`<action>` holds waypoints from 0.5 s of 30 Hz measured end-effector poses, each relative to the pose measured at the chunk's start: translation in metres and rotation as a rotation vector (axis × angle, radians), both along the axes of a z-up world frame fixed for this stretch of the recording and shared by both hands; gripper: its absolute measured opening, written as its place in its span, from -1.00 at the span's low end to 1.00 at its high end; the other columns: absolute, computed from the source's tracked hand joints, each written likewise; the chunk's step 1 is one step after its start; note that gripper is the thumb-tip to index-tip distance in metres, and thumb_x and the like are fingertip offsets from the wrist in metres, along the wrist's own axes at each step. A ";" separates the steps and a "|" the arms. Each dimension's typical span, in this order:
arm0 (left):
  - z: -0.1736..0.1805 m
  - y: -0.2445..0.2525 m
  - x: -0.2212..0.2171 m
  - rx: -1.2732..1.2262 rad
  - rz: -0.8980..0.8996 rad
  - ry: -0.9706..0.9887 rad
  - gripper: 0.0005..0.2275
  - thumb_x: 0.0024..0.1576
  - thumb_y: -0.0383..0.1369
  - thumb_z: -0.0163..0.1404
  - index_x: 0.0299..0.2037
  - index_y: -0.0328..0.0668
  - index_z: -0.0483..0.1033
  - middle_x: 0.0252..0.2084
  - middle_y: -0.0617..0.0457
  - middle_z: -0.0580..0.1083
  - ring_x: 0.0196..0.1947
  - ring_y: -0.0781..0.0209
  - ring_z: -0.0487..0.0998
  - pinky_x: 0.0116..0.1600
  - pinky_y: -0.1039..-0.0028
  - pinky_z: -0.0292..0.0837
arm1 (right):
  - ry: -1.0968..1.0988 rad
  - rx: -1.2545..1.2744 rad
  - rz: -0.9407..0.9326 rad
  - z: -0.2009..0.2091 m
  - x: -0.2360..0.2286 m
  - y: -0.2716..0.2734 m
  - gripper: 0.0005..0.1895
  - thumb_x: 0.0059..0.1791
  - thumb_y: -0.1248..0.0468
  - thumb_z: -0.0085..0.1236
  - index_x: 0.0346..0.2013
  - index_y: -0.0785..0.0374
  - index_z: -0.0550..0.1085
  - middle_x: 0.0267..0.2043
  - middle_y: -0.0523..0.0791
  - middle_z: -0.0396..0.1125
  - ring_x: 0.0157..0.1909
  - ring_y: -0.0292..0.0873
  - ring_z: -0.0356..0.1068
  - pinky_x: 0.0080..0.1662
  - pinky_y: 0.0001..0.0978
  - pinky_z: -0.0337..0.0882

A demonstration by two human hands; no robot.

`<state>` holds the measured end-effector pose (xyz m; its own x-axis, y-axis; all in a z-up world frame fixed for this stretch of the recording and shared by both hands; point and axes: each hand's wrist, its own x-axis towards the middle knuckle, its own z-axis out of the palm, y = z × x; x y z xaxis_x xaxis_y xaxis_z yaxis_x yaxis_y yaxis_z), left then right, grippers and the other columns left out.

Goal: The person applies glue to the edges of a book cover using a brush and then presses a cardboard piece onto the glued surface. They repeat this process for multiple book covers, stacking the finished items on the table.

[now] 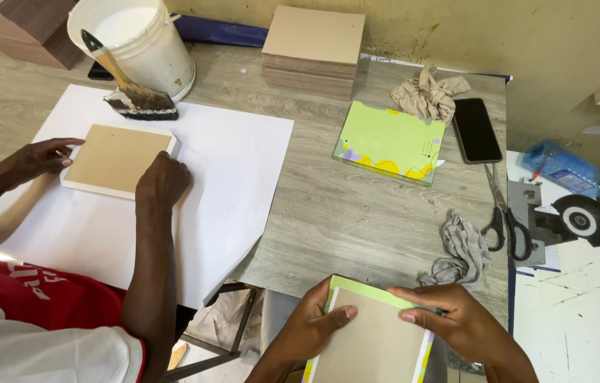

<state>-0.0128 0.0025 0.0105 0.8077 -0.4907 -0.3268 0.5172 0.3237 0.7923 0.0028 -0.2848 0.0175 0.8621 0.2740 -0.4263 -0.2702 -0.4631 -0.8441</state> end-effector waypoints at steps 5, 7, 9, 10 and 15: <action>-0.003 0.004 0.003 0.073 0.066 -0.065 -0.68 0.20 -0.23 0.18 0.10 -0.17 0.62 -0.09 0.05 0.57 -0.14 0.21 0.61 -0.05 0.41 0.52 | -0.059 0.135 0.113 -0.002 0.003 0.014 -0.50 -0.05 0.16 0.40 0.19 0.12 0.75 -0.03 -0.25 0.79 -0.09 -0.41 0.63 -0.10 -0.50 0.53; -0.008 0.007 0.002 0.138 0.072 -0.137 -0.68 0.21 -0.21 0.17 0.11 -0.14 0.68 -0.09 0.11 0.55 -0.18 0.29 0.57 -0.10 0.49 0.46 | -0.057 0.173 0.081 -0.009 -0.004 0.017 -0.53 -0.09 0.20 0.45 0.12 0.18 0.78 0.03 -0.20 0.81 -0.01 -0.40 0.66 -0.05 -0.50 0.56; -0.026 0.005 -0.004 0.156 0.162 -0.167 -0.82 0.19 -0.25 0.25 -0.21 -0.20 0.70 -0.29 0.12 0.59 -0.28 0.32 0.52 -0.13 0.50 0.35 | -0.035 0.091 -0.097 -0.020 -0.011 0.014 -0.61 -0.22 0.26 0.63 -0.11 0.24 0.93 -0.33 -0.19 0.84 -0.32 -0.41 0.50 -0.30 -0.49 0.40; -0.028 0.005 -0.009 0.157 0.167 -0.164 -0.82 0.19 -0.25 0.25 -0.21 -0.20 0.70 -0.29 0.12 0.59 -0.28 0.32 0.52 -0.13 0.50 0.35 | -0.032 0.090 -0.092 -0.029 -0.019 0.013 -0.61 -0.22 0.26 0.63 -0.11 0.24 0.93 -0.33 -0.19 0.84 -0.32 -0.41 0.50 -0.30 -0.49 0.40; -0.033 0.004 -0.029 0.174 0.220 -0.084 -0.81 0.13 -0.29 0.32 -0.20 -0.24 0.71 -0.39 0.12 0.53 -0.40 0.35 0.47 -0.25 0.52 0.32 | -0.401 -0.017 -0.272 -0.057 -0.062 0.012 -0.79 -0.26 0.13 0.61 -0.42 0.13 0.87 -0.36 -0.22 0.82 -0.29 -0.38 0.74 -0.20 -0.52 0.62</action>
